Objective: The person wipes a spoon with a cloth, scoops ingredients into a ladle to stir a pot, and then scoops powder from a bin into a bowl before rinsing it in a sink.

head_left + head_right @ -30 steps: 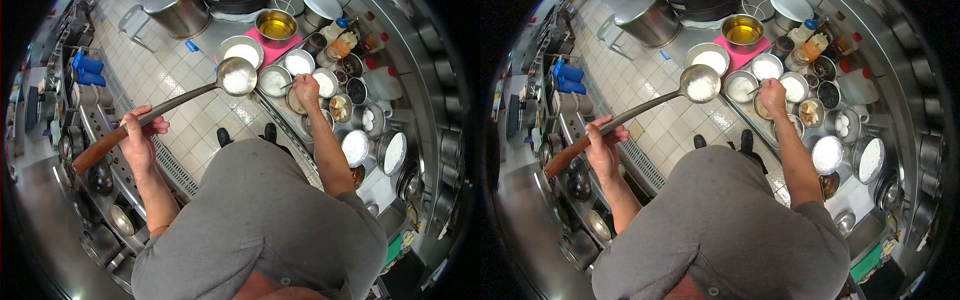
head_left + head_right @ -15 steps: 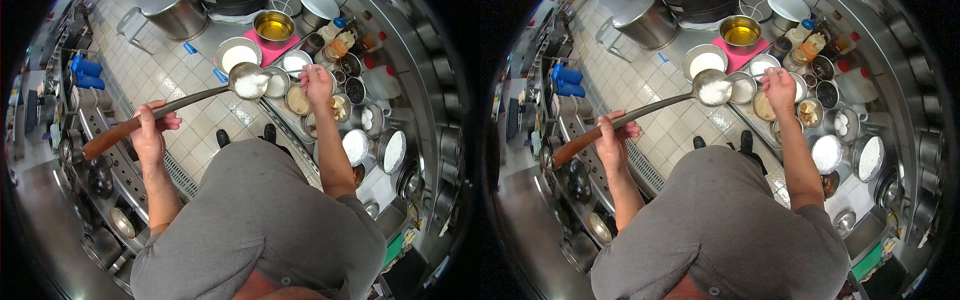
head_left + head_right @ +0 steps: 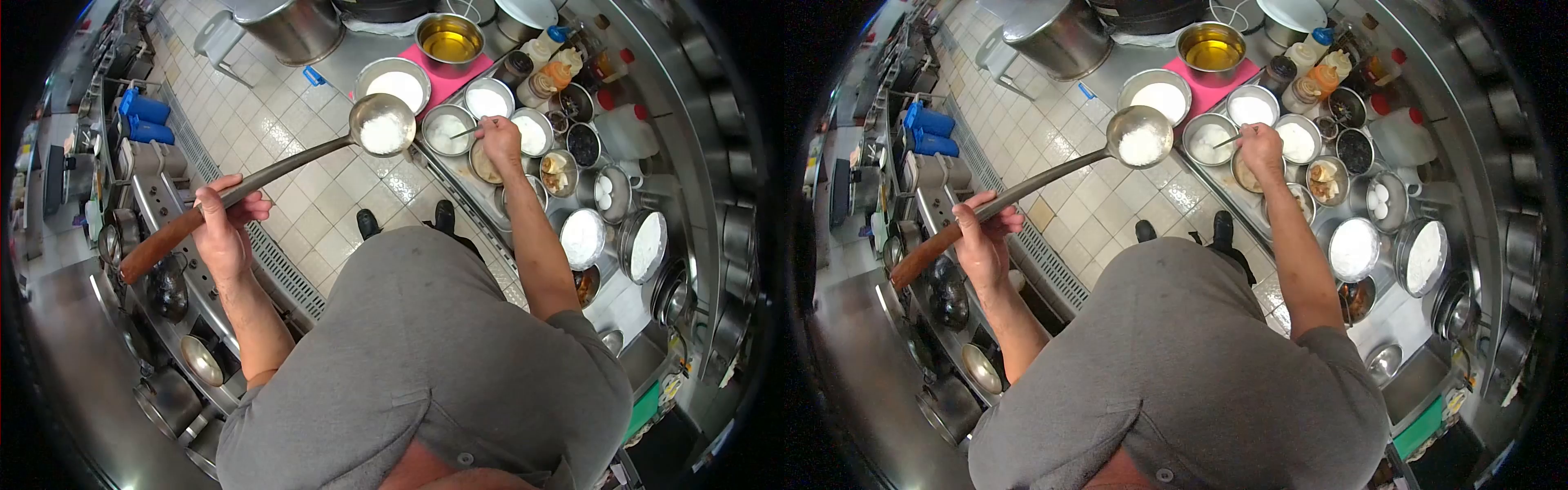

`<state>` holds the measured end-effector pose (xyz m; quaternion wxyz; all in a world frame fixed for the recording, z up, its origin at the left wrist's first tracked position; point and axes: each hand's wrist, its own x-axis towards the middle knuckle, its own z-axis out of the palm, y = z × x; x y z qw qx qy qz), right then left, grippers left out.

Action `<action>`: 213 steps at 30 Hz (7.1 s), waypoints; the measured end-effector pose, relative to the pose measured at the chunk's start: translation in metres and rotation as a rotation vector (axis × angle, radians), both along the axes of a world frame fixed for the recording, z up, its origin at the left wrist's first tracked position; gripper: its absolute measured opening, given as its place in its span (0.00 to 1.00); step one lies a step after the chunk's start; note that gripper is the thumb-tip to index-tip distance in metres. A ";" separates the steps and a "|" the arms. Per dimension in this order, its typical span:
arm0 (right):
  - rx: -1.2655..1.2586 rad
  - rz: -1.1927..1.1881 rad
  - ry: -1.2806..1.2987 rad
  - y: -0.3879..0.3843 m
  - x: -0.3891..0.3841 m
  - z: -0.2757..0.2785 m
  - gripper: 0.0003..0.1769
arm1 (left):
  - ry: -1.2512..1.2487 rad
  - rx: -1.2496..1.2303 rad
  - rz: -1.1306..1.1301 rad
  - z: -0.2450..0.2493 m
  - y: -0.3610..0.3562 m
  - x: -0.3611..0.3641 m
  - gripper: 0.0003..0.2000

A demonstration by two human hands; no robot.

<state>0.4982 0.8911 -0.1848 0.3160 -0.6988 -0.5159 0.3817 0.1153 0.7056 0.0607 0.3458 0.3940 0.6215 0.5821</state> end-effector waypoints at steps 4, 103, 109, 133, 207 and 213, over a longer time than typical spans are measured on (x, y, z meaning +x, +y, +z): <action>0.007 -0.091 0.154 0.002 0.014 -0.004 0.14 | -0.007 0.010 0.003 -0.003 -0.002 -0.003 0.32; 0.302 0.015 0.411 -0.024 0.011 0.097 0.10 | -0.055 -0.051 -0.094 -0.017 0.020 0.033 0.33; 0.356 -0.063 -0.099 -0.051 0.061 0.123 0.09 | -0.099 -0.069 -0.127 -0.021 0.028 0.041 0.34; 0.213 0.124 -0.028 -0.057 0.083 0.064 0.10 | -0.063 -0.007 -0.129 -0.012 0.016 0.037 0.34; -0.061 -0.345 0.434 -0.052 0.116 0.045 0.09 | -0.121 -0.031 -0.236 -0.013 0.034 0.042 0.33; 0.038 -0.314 0.479 -0.058 0.098 0.102 0.09 | -0.095 -0.078 -0.278 -0.016 0.047 0.065 0.34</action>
